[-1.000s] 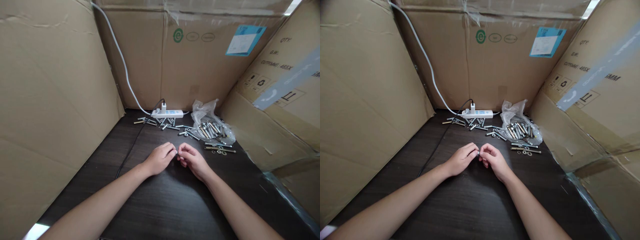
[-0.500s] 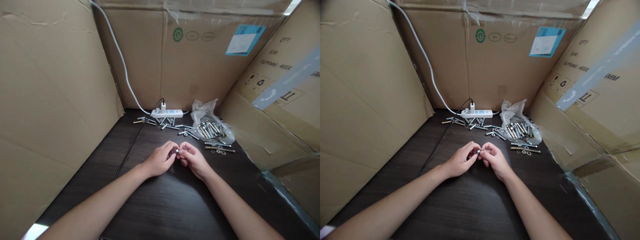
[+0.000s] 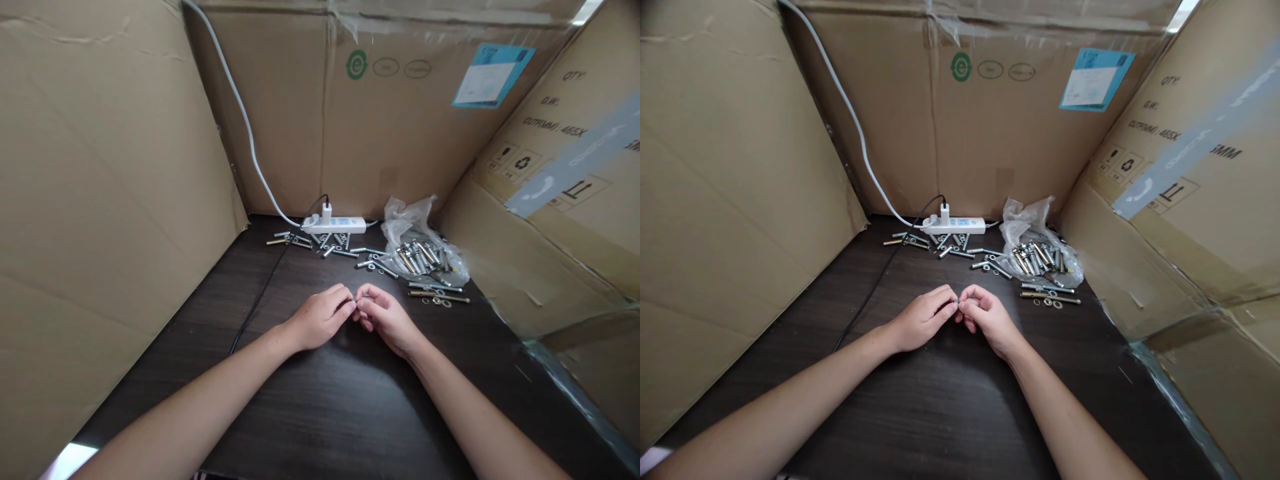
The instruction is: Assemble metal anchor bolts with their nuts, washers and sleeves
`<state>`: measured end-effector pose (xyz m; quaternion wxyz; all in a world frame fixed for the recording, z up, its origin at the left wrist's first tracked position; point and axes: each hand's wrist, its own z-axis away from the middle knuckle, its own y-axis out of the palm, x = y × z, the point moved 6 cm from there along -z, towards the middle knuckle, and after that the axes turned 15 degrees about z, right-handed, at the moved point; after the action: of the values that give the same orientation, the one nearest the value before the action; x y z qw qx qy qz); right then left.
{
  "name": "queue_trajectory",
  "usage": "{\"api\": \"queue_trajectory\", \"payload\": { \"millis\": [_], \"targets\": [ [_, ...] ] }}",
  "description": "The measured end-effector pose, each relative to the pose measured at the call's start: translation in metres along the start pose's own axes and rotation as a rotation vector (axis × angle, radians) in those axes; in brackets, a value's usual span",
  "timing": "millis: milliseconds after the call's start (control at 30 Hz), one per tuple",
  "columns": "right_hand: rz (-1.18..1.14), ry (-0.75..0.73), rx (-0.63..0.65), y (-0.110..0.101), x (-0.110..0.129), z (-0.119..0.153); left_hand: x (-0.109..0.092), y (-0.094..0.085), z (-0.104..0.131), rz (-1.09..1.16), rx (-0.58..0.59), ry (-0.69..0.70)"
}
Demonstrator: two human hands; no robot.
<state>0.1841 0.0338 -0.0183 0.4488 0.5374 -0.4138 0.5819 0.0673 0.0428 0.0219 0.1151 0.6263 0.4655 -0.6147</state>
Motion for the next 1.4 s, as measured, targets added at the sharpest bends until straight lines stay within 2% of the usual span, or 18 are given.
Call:
{"api": "queue_trajectory", "payload": {
  "millis": [133, 367, 600, 1000, 1200, 1400],
  "targets": [
    [-0.035, 0.017, -0.027, -0.0006, 0.0013, 0.0001, 0.0015, 0.001, 0.0019, 0.006, -0.008, -0.002],
    [-0.047, 0.029, -0.046, -0.0006, 0.0021, 0.0004, 0.0073, -0.0043, 0.0021, -0.008, -0.102, -0.005],
    [-0.033, 0.038, -0.027, 0.0003, 0.0011, -0.0003, 0.0036, -0.0006, -0.0009, -0.018, -0.039, -0.003],
    [-0.055, 0.033, -0.028, 0.0002, 0.0018, 0.0001, 0.0046, -0.0053, 0.0015, -0.012, -0.114, 0.006],
    [-0.044, 0.016, 0.012, 0.0001, -0.0002, -0.0005, 0.0048, -0.0031, -0.0011, -0.035, -0.076, 0.003],
    [-0.045, 0.0, 0.02, -0.0012, -0.0019, -0.0016, 0.0017, -0.0039, 0.0013, -0.036, -0.106, 0.025]
  ]
}}
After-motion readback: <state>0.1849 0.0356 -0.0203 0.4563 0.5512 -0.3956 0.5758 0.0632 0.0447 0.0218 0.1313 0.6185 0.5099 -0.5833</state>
